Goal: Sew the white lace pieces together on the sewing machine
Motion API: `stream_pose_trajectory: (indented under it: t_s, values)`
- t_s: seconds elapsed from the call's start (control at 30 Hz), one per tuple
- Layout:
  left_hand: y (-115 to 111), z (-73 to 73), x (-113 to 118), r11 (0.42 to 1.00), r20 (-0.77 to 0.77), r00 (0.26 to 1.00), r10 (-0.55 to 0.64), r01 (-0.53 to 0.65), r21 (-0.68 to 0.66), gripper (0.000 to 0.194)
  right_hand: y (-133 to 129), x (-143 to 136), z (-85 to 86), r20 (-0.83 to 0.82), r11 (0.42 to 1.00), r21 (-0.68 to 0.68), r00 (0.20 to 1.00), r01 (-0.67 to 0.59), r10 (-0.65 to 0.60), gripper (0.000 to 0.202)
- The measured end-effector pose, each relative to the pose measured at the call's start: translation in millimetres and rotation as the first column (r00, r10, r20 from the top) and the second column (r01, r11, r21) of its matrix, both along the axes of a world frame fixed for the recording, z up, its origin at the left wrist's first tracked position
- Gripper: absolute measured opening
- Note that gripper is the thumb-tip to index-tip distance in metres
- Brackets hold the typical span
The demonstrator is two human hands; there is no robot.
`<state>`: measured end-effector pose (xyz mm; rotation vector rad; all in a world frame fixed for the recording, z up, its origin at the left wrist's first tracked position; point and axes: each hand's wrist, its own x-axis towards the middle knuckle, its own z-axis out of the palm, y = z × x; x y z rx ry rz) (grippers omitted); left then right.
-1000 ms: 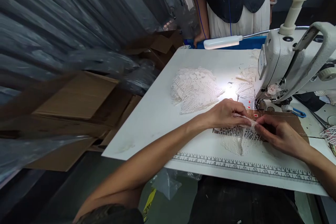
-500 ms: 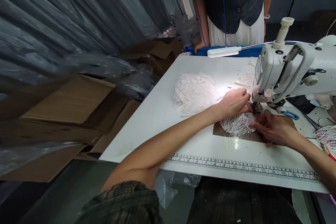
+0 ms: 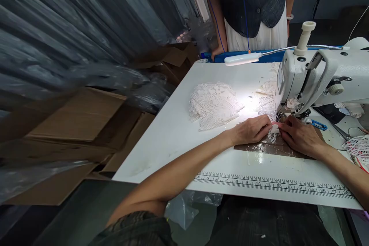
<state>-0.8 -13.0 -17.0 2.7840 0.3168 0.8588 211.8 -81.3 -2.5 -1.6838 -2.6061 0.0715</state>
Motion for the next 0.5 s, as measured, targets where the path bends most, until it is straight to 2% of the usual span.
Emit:
stream_pose_trajectory:
  t_s: [0.07, 0.13, 0.2, 0.27, 0.33, 0.4, 0.5]
  values:
    - [0.6, -0.1, 0.0, 0.997, 0.025, 1.000, 0.015, -0.013, -0.076, 0.023, -1.7, 3.5, -1.2, -0.053, 1.000, -0.003, 0.998, 0.020, -0.020, 0.041]
    - [-0.6, 0.2, -1.3, 0.993, 0.056, 0.997, 0.047, -0.040, -0.109, 0.023, -4.5, 8.4, -3.2, -0.195, 0.999, 0.002, 0.980, 0.050, -0.049, 0.041]
    - [-2.2, 0.4, -2.4, 0.984, 0.079, 0.991, 0.103, -0.090, -0.155, 0.023, -8.4, 12.5, -4.9, -0.392, 0.999, 0.015, 0.919, 0.045, -0.036, 0.039]
    - [-3.6, 0.8, -2.7, 0.971, 0.084, 0.985, 0.153, -0.133, -0.199, 0.022, -12.4, 13.7, -5.5, -0.519, 0.998, 0.053, 0.853, -0.027, 0.050, 0.035]
    - [-4.8, 1.7, -2.8, 0.966, 0.082, 0.982, 0.169, -0.148, -0.210, 0.022, -15.4, 11.8, -4.7, -0.509, 0.986, 0.092, 0.844, -0.140, 0.168, 0.033]
    - [-6.0, 2.8, -3.6, 0.981, 0.065, 0.992, 0.112, -0.099, -0.169, 0.021, -16.9, 8.4, -3.5, -0.425, 0.973, 0.091, 0.876, -0.211, 0.230, 0.035]
    - [-7.5, 3.7, -5.9, 0.999, 0.002, 1.000, -0.030, 0.029, 0.035, 0.016, -17.1, 4.9, -2.6, -0.374, 0.965, 0.085, 0.890, -0.247, 0.261, 0.035]
